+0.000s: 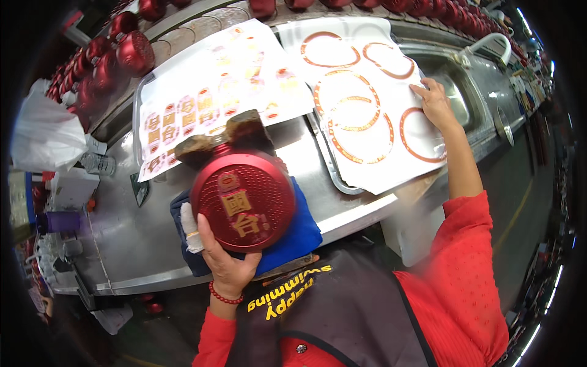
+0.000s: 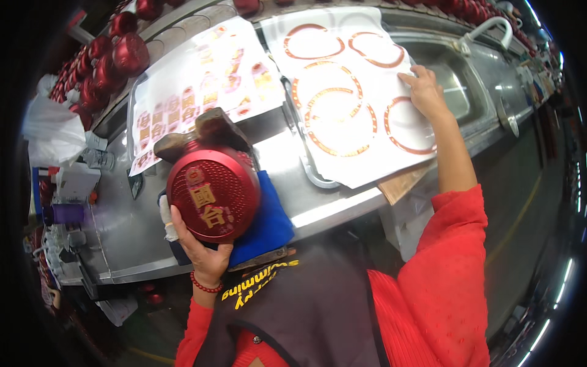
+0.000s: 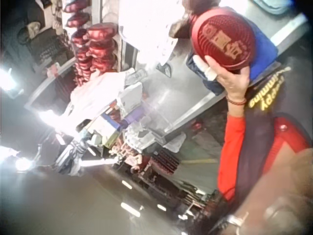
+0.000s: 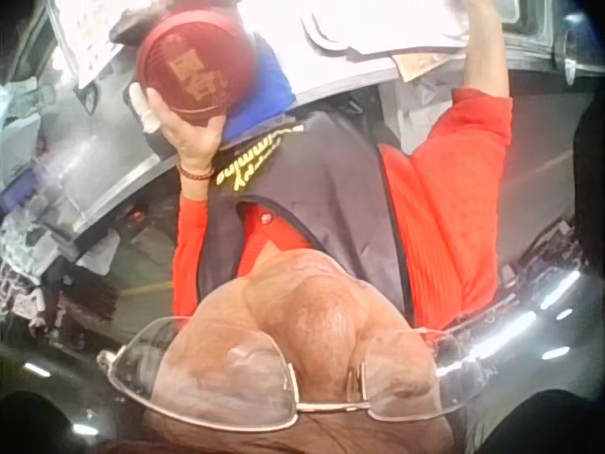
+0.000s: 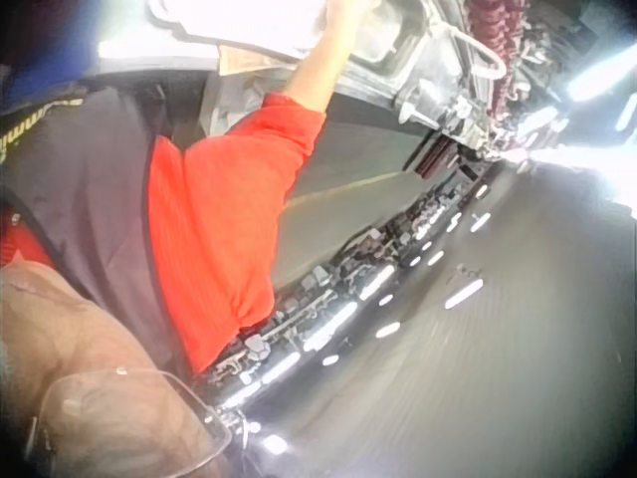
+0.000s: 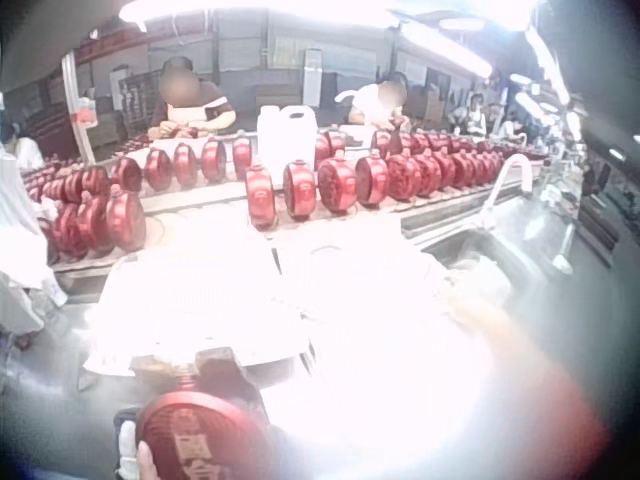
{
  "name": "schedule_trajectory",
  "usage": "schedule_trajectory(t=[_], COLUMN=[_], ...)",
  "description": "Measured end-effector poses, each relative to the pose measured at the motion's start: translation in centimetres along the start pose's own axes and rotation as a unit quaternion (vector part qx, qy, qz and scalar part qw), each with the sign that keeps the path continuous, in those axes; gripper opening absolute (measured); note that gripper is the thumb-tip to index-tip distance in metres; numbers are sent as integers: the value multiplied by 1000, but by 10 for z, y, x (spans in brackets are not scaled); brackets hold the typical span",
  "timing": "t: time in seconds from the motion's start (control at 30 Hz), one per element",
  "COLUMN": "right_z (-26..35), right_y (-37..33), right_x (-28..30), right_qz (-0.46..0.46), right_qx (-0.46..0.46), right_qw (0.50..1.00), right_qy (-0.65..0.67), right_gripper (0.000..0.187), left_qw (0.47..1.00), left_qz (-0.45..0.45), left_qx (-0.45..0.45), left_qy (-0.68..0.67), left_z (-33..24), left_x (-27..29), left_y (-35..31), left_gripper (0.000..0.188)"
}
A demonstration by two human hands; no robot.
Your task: The person applies gold circular stickers to red spherical ornaments using a small green tool and a cloth. They peel stickers from a sheet, position them on the ornament surface, and smooth them down. The person handles multiple ornaments one at a time on a stainless steel workbench.
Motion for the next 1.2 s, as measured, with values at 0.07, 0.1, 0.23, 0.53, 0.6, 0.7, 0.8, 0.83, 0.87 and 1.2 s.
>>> schedule_trajectory(t=[0.07,0.1,0.23,0.53,0.6,0.7,0.8,0.83,0.87,1.2], right_z=[-10,-9,12,19,3,3,6,7,11,10], right_y=[-21,-33,-85,-47,-36,-43,-63,-69,-78,-118], right_x=[16,22,35,26,30,39,55,57,63,57], right_qz=[-15,-7,22,35,6,-31,-37,-11,-5,-69], right_qx=[10,36,129,40,8,116,148,132,136,90], right_qw=[1000,999,990,987,988,991,988,991,989,992], right_qy=[-2,19,55,-150,-154,-52,15,30,57,55], right_gripper=[46,47,49,42,37,30,21,20,21,9], left_qw=[1000,999,999,999,999,999,999,999,999,993], left_qz=[-16,-19,-26,-30,-33,-31,-29,-28,-29,-37], left_qx=[-6,11,26,11,11,12,6,6,14,34], left_qy=[10,-43,-31,-37,-36,-29,-21,-20,-41,-107], left_z=[-2,0,2,3,2,1,-1,-1,0,6], left_x=[1,-1,-1,0,0,0,0,0,-1,-3], left_y=[0,0,-2,-1,-1,-1,0,1,1,-1], left_gripper=[113,114,116,113,113,113,113,113,113,110])
Point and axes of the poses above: each hand's wrist, its own y-axis towards the middle knuckle, its own x-axis out of the back of the hand, z = x × y, the point moved 7 cm from there along y, towards the middle knuckle, and after that the axes turned 9 degrees about -x, right-handed, at the moved point
